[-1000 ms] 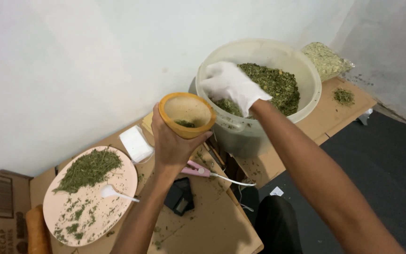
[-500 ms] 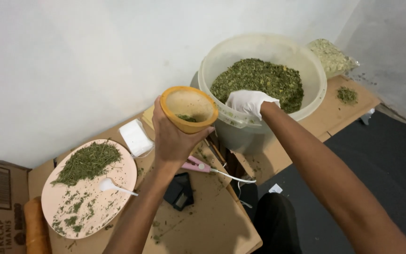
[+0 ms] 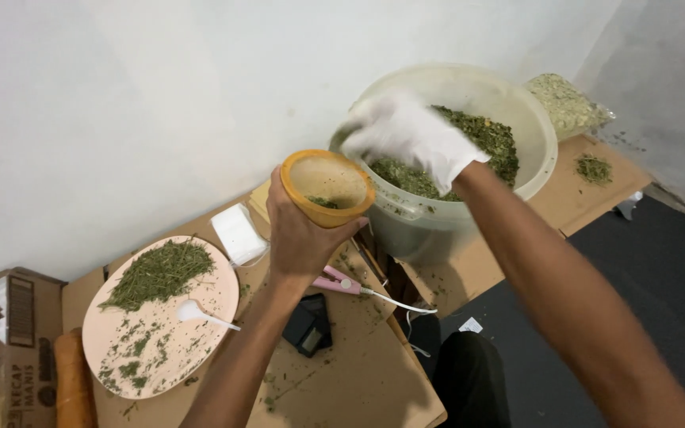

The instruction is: Grinding dried tea leaves using a mortar and pestle in a production setting.

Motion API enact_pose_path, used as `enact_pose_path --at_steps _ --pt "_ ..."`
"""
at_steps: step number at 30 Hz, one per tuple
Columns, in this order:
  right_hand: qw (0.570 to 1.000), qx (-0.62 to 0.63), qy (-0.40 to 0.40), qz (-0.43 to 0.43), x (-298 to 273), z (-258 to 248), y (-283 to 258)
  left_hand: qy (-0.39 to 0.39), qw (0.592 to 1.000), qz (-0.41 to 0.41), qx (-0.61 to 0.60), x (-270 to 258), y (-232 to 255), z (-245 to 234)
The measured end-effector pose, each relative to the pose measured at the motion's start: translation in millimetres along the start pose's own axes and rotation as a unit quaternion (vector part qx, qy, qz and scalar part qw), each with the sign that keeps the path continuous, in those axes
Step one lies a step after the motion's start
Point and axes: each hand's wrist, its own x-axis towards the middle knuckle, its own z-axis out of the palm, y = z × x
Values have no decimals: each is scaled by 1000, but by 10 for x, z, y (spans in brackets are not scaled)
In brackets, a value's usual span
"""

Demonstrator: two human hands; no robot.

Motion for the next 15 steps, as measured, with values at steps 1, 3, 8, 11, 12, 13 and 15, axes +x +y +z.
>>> enact_pose_path --at_steps 1,3,8,11,12,13,15 --pt "1000 0 -1 -2 -57 80 -87 2 1000 0 1 5 17 5" --pt "976 -139 -168 9 -176 242 -259 6 1000 -4 5 5 49 19" --pt "920 -342 -191 -17 78 602 137 23 1000 11 3 -52 -7 32" --pt "924 -327 -195 -34 123 597 150 31 999 6 2 -75 -44 10" --pt "926 -319 -200 -43 125 607 166 23 1000 -9 -14 -104 -66 1" --pt "925 -319 -201 -43 125 613 179 23 1000 -10 -14 -119 -39 17" --pt "929 -300 -208 -61 154 611 187 41 999 3 -26 -105 15 46"
